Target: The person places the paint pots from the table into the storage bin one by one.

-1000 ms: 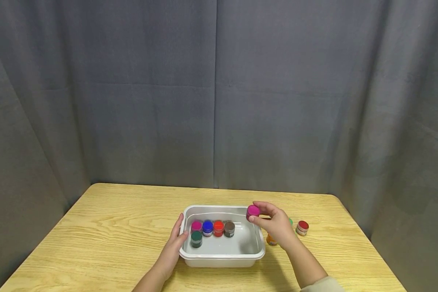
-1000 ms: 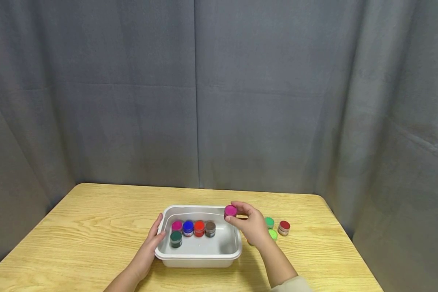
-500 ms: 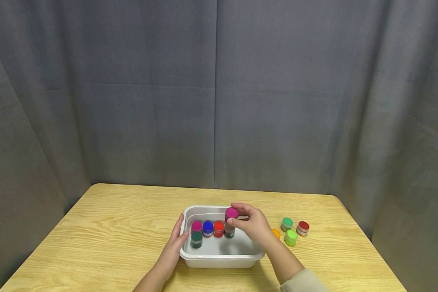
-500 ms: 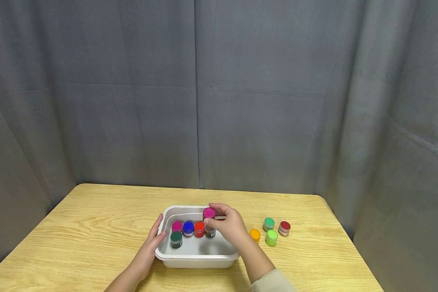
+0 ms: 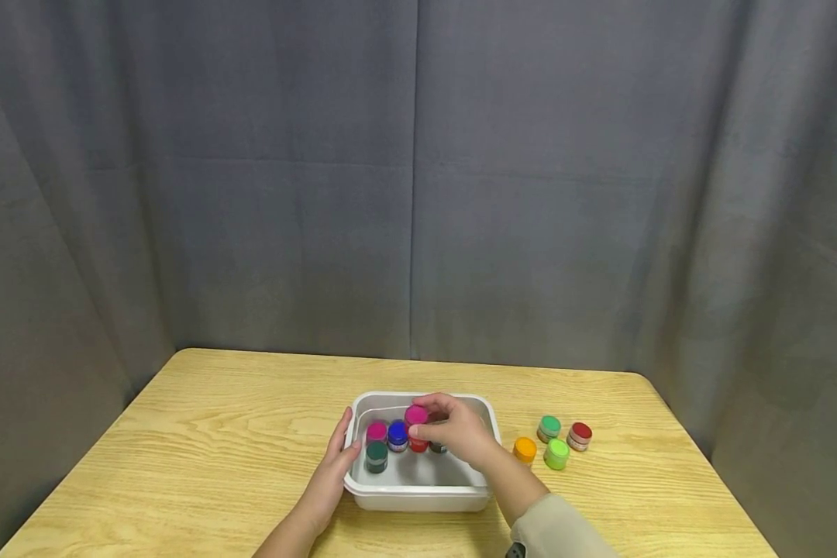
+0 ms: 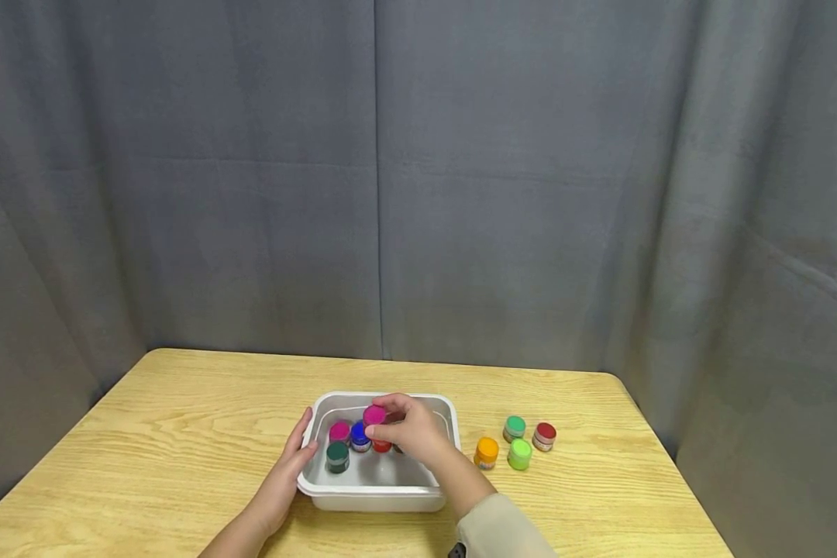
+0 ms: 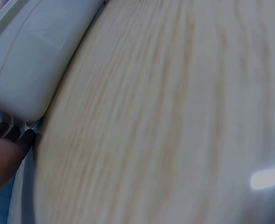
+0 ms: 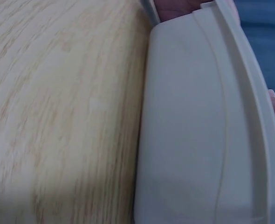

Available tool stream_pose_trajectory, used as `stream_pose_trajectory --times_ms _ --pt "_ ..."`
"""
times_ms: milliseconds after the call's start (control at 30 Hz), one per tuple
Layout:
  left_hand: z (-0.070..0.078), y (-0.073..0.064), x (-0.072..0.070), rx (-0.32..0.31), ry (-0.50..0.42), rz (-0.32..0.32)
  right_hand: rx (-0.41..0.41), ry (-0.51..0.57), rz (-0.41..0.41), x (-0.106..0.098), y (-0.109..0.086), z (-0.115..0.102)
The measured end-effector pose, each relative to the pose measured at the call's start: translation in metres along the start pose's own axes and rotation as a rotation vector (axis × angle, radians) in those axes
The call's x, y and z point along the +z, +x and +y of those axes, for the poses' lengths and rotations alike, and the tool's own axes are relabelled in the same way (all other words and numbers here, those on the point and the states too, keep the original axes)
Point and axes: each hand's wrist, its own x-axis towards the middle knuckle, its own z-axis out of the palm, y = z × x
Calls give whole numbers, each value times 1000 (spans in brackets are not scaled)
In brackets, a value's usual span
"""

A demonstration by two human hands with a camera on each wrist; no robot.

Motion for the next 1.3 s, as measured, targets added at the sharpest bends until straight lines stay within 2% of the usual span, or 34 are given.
stream_pose_trajectory --times_ms 367,700,1300 --pt "0 1 1 15 5 -5 -26 45 -82 12 6 7" --pt "1 1 0 10 0 -13 7 -4 -137 19 8 9" --pt "-1 -1 0 20 -24 -10 -94 -245 -130 31 12 10"
